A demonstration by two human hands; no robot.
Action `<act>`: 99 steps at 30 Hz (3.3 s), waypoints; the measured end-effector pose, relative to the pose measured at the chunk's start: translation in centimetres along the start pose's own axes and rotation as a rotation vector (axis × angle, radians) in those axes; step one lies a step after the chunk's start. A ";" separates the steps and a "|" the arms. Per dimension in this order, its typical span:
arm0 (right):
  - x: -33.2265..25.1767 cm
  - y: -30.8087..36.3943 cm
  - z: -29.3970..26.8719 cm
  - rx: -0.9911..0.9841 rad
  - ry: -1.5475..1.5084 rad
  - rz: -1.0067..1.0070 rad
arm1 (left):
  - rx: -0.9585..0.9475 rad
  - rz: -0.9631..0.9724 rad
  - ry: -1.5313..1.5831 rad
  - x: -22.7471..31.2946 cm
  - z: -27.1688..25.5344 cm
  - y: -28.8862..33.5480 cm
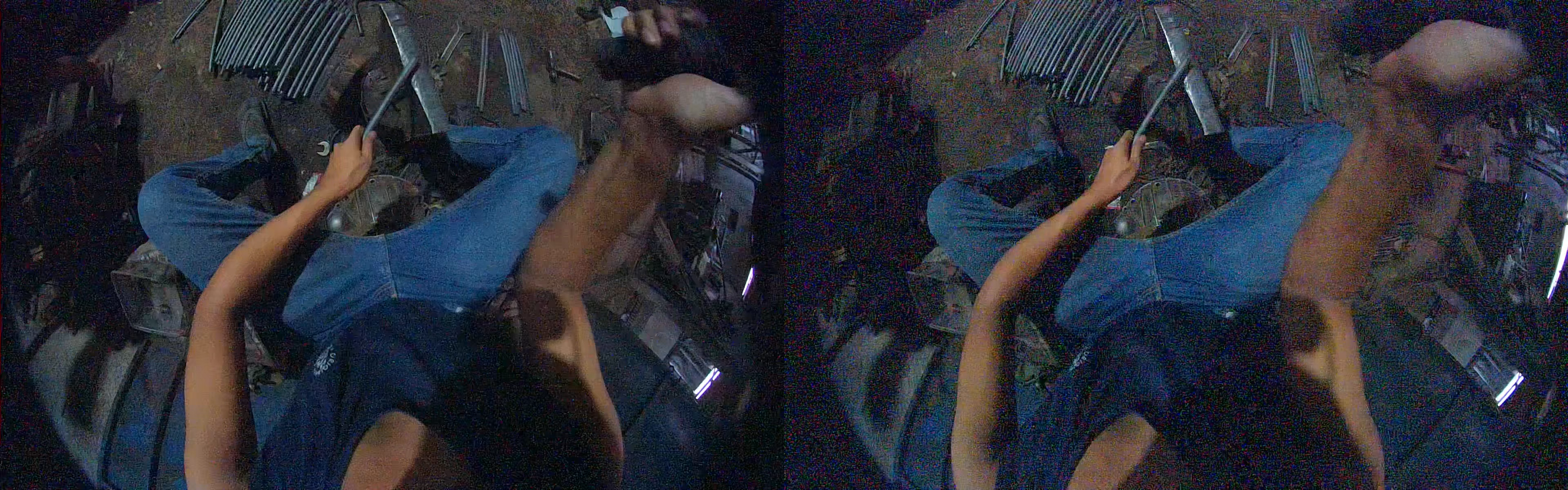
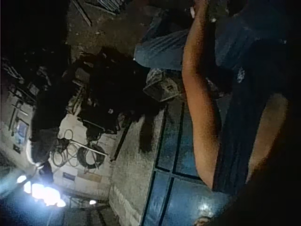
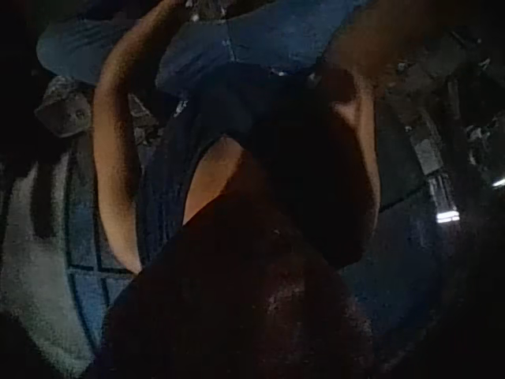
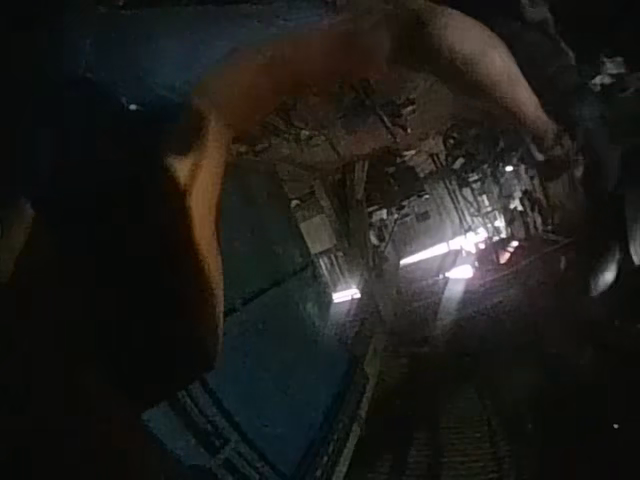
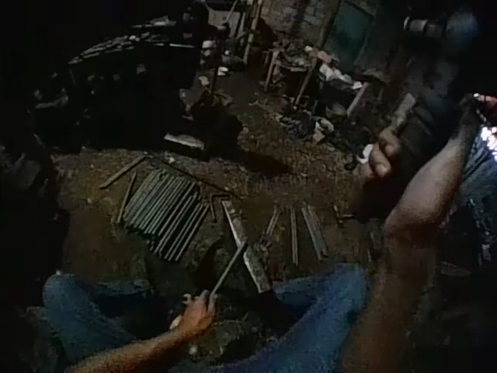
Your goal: Hammering a metal tube to shape or attach a component while sitting on the floor.
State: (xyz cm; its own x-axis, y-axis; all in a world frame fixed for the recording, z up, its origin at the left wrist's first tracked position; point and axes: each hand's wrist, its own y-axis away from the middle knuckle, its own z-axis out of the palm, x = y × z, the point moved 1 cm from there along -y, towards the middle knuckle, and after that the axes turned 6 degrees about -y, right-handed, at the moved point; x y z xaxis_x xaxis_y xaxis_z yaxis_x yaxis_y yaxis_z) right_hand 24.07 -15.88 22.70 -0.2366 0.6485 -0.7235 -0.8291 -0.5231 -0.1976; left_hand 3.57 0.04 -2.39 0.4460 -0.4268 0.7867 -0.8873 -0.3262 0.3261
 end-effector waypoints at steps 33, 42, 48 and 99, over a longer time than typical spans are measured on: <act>3.2 4.7 -1.6 0.276 0.417 0.375 | -0.032 -0.050 -0.113 -0.1 0.4 -0.7; 7.3 1.5 2.9 0.586 0.344 0.270 | 0.008 0.007 -0.133 -0.3 0.5 -1.0; 15.3 8.2 -7.1 0.691 0.248 0.655 | -0.101 -0.059 -0.146 -0.6 0.8 -1.5; 15.7 14.7 -7.4 0.674 0.433 0.793 | -0.006 0.044 0.004 -1.7 1.1 -1.6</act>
State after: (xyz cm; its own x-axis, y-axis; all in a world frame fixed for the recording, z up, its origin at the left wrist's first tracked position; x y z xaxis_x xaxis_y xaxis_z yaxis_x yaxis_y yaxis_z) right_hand 11.90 -17.50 3.58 -0.7315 -0.0492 -0.6801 -0.6578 -0.2114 0.7229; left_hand 4.38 0.37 -4.84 0.4061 -0.4372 0.8025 -0.9067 -0.3024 0.2941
